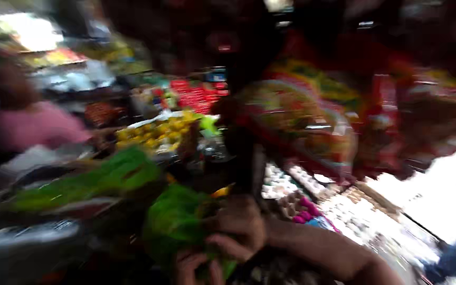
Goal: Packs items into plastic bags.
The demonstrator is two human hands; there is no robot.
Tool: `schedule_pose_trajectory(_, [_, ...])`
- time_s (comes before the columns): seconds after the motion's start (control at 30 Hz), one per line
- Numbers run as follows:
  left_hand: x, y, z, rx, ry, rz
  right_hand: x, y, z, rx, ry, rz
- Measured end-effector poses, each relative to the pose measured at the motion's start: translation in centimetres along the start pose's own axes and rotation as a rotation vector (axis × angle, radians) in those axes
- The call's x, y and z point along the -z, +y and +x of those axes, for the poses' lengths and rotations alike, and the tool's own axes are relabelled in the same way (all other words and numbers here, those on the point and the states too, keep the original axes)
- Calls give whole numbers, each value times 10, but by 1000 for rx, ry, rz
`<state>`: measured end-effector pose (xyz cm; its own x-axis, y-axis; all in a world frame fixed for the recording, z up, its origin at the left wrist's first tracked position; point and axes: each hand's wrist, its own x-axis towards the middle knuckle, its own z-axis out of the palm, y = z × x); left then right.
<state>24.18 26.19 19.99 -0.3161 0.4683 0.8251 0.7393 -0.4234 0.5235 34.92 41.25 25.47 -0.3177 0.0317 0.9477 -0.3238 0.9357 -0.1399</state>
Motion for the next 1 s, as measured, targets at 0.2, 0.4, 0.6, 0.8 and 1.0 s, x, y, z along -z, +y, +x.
schedule_pose_trajectory(0.2, [-12, 4, 4, 49, 72, -68, 7, 0, 3, 1, -67, -3])
schedule_pose_trajectory(0.4, [-10, 5, 5, -38, 30, -79, 12, 4, 11, -166, -78, 253])
schedule_pose_trajectory(0.6, [-13, 0, 7, -55, 42, -95, 19, 17, 20, -450, -268, 245])
schedule_pose_trajectory(0.8, [-11, 6, 8, -59, 109, -110, 20, -1, 23, -467, -412, 251])
schedule_pose_trajectory(1.0, [-7, 14, 7, 5, 169, -228, 17, -11, 28, -451, -432, 280])
